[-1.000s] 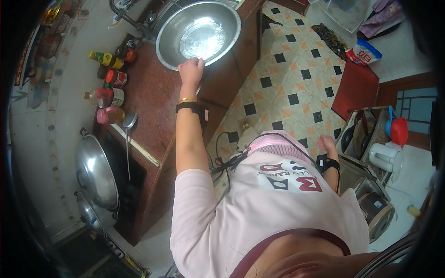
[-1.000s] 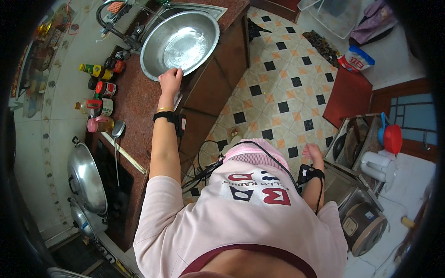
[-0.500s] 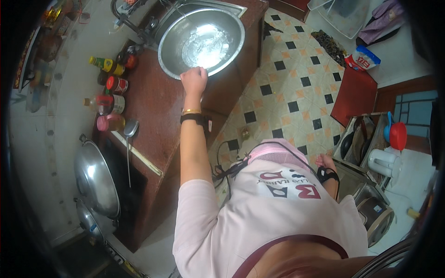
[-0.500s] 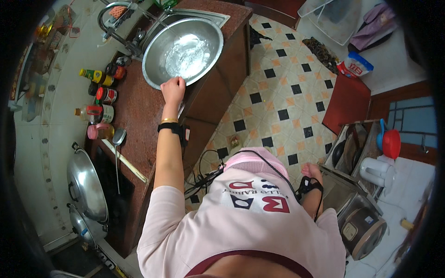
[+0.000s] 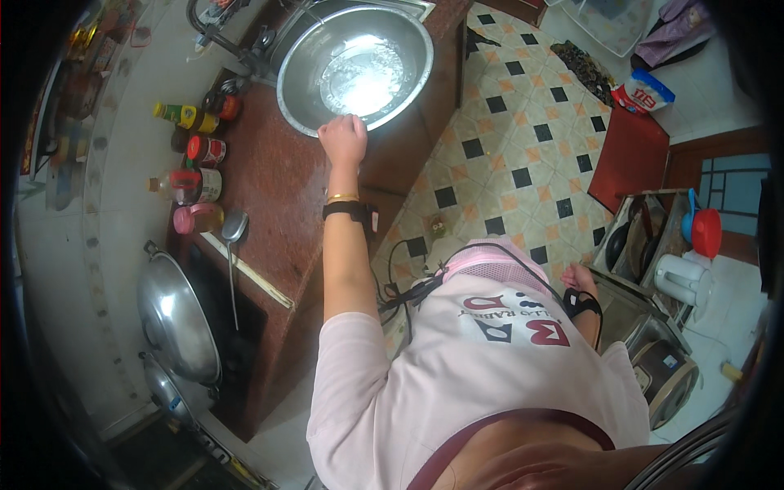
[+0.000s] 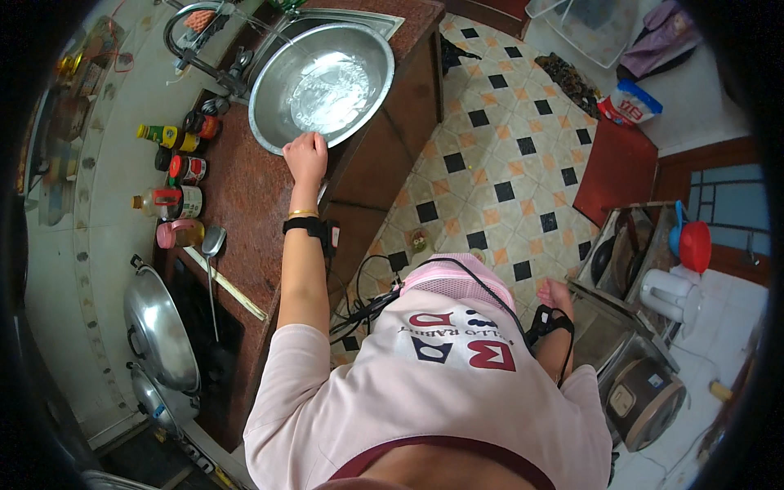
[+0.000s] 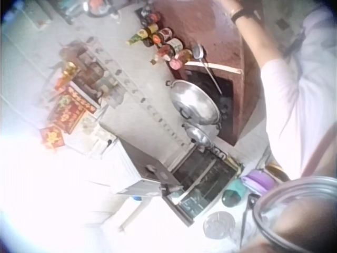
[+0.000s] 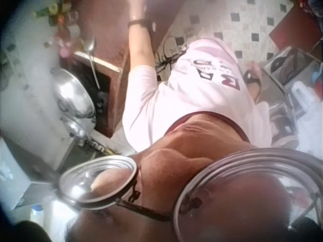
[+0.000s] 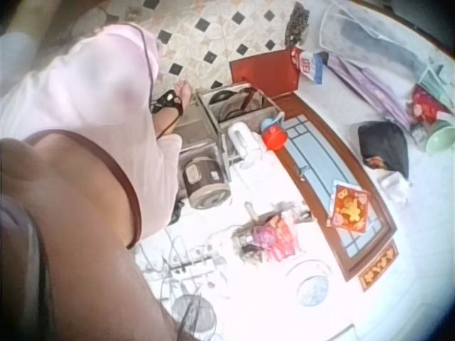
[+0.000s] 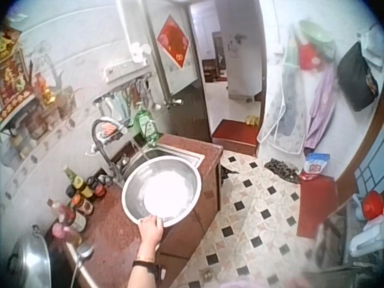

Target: Clean a large metal washbasin in the kitchen sink.

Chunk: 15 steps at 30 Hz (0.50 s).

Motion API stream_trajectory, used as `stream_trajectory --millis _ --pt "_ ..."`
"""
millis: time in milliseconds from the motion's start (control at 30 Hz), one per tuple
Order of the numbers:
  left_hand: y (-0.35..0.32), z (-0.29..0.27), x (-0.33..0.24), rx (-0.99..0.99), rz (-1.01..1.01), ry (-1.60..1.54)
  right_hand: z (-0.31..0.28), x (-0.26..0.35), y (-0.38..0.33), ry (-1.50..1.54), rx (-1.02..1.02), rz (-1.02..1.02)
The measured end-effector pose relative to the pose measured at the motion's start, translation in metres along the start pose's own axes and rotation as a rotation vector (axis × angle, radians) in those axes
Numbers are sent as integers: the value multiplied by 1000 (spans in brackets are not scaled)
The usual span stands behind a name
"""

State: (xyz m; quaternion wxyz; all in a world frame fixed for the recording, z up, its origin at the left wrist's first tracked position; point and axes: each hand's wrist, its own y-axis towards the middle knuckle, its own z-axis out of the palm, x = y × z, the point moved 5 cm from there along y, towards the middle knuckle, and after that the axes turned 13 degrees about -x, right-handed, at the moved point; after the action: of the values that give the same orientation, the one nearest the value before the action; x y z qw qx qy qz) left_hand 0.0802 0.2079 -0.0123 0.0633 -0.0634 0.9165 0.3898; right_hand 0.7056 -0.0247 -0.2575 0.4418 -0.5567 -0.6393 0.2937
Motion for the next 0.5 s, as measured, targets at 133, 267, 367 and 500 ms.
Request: stream_trajectory --millis 133,267,367,500 --pt "5 10 -7 54 16 -14 -1 -60 95 51 158 3" --pt "-4 2 4 58 2 50 9 -4 1 37 48 -15" --pt "4 2 -9 20 -2 -19 9 -4 -7 96 -34 -17" --pt "1 3 -8 54 -20 -24 34 -9 8 230 467 36"
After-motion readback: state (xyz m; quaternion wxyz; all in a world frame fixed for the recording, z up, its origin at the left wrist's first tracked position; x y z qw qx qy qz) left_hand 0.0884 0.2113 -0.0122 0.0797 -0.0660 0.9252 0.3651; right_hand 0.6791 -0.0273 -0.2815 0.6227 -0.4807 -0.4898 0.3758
